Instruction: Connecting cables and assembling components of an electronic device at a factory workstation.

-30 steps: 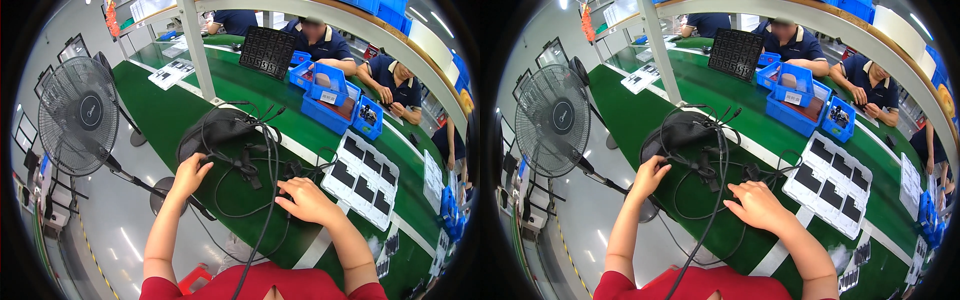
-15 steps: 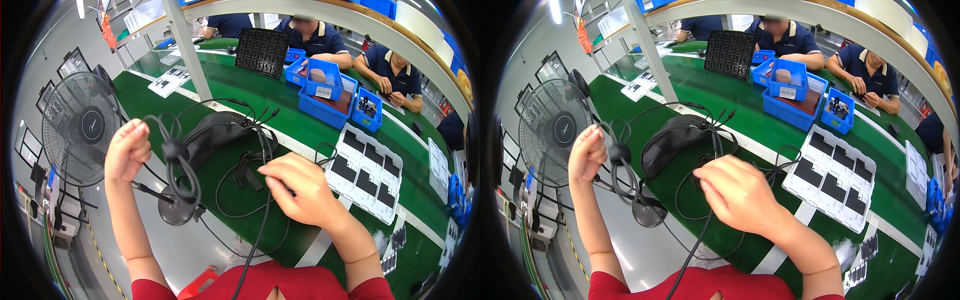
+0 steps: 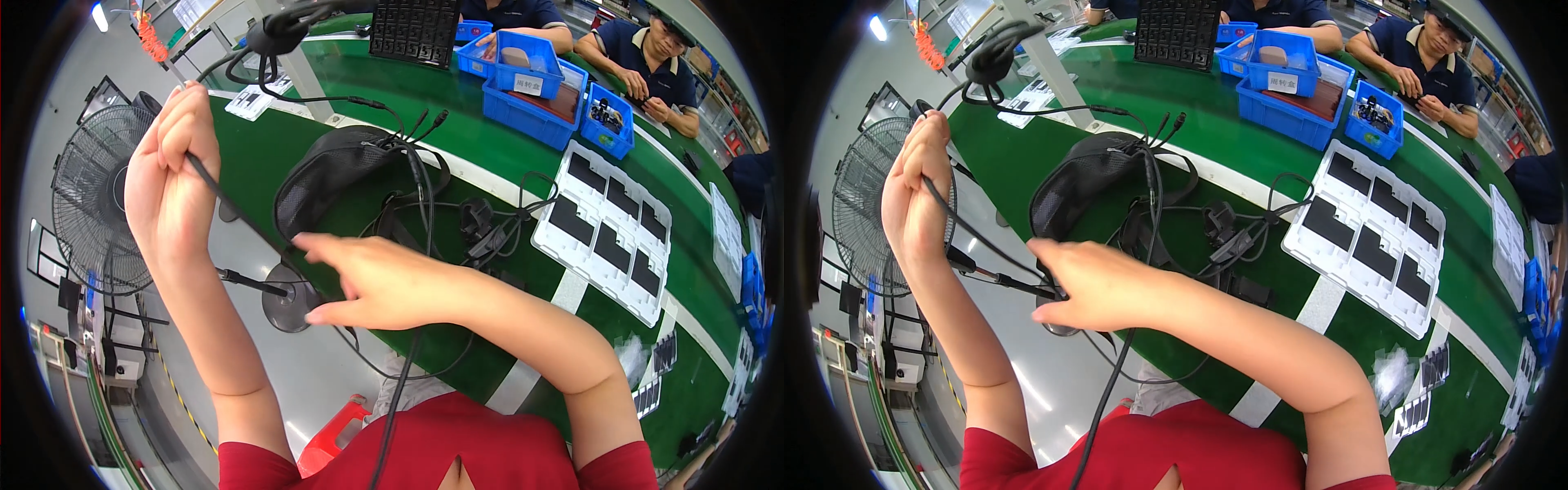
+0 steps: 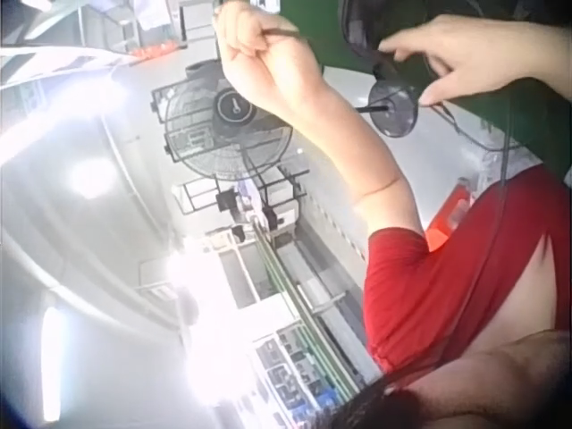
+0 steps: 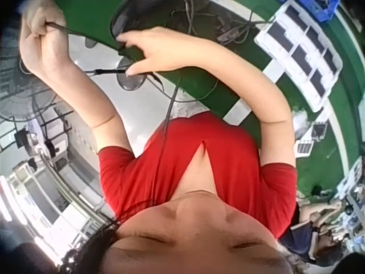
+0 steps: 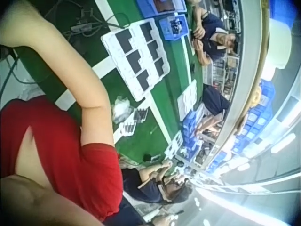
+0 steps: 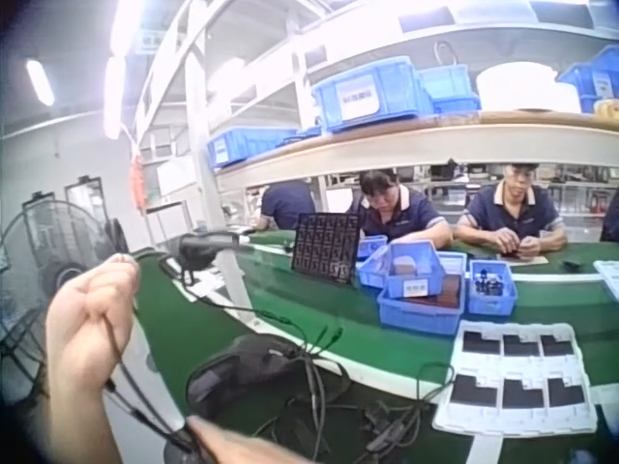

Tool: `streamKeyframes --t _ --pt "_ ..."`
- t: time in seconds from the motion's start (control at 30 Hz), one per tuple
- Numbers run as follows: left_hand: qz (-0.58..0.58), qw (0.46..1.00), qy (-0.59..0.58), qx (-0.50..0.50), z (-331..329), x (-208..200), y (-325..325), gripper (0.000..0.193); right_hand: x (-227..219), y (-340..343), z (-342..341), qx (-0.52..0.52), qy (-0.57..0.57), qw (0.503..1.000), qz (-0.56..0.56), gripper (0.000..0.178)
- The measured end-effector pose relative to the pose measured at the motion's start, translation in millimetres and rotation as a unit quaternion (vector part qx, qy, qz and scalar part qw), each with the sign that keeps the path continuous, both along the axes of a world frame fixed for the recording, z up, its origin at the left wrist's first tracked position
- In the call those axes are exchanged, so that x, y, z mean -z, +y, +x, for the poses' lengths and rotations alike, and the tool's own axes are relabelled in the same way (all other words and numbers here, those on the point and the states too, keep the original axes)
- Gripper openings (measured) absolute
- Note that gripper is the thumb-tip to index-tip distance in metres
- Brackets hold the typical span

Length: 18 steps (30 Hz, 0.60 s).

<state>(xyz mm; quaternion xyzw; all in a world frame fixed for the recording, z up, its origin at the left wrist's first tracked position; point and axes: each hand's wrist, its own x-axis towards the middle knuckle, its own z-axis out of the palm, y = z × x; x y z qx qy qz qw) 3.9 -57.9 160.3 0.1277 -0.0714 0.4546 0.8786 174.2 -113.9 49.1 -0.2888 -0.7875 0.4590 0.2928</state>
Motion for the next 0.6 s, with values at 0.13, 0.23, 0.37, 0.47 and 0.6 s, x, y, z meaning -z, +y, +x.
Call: streamKeyframes --t 0.13,0.23,0.37,0.47,0.6 --pt "-0.02 0.997 -0.057 -0.055 -10 4 3 0.022 -5 5 -31 -0.11 0.038 0.993 -0.023 0.04" --pt "0.068 0.982 0.078 -0.156 -16 17 0 0.017 -24 4 -35 -0.08 0.046 0.993 0.074 0.024" --pt "0.265 0.821 0.422 -0.279 -27 81 -30 0.051 -62 3 -18 0.014 0.121 0.967 0.223 0.023" --pt "0.302 0.583 0.733 -0.177 -30 122 -77 0.064 -93 11 -8 -0.004 0.043 0.974 0.221 0.017" --pt "0.519 0.363 0.769 -0.091 -53 163 -86 0.055 -102 16 -7 0.069 0.013 0.942 0.329 0.011"
